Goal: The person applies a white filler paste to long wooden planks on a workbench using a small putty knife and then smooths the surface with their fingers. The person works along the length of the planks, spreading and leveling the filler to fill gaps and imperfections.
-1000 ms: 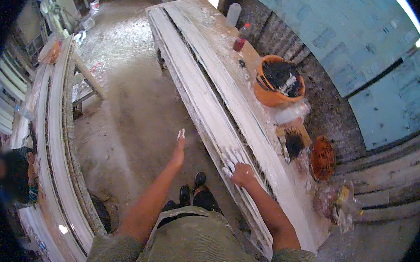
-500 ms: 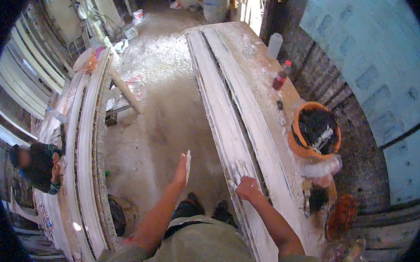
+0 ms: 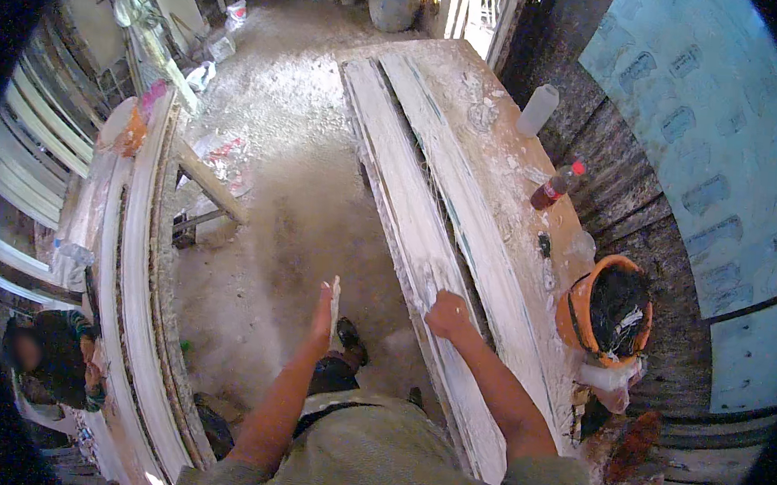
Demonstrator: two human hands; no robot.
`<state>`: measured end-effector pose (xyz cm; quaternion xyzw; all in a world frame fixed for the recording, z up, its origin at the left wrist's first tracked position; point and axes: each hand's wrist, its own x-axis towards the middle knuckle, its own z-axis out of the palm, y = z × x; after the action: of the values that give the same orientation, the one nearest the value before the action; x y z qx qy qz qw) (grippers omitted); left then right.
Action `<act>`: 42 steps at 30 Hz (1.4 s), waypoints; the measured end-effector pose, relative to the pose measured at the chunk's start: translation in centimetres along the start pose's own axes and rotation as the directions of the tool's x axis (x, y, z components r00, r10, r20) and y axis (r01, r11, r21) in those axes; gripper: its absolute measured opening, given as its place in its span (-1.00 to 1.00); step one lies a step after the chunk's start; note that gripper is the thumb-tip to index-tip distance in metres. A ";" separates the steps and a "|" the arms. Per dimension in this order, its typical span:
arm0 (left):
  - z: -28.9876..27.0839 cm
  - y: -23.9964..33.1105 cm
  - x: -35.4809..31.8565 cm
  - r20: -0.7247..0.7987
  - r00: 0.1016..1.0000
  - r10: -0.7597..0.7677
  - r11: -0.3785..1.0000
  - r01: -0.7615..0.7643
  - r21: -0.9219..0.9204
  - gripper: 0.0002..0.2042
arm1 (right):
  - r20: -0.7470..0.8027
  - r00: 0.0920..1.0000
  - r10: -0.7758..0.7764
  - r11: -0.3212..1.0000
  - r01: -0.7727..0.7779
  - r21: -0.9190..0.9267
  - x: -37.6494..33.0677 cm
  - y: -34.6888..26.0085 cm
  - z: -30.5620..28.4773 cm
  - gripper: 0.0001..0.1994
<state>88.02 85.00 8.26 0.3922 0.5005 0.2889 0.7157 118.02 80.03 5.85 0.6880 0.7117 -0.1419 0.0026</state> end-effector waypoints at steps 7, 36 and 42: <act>-8.2 6.0 6.4 0.005 1.000 0.017 1.000 -0.017 -0.002 -0.16 | 0.195 0.964 -0.181 0.935 0.230 -0.271 16.0 -1.6 -5.2 -0.80; -4.1 13.5 13.7 -0.137 0.989 -0.051 0.993 0.036 -0.113 -0.21 | 0.310 0.951 0.009 1.000 -0.011 0.005 13.4 -2.5 -8.1 -0.29; -3.7 18.5 16.9 -0.101 0.995 0.002 0.998 -0.008 -0.060 -0.23 | 0.189 0.975 -0.113 0.994 0.113 0.009 23.0 -2.5 -9.5 -0.44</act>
<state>89.75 109.37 14.95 0.3566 0.5263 0.3251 0.7001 116.11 104.45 10.89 0.6297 0.7464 -0.2060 0.0625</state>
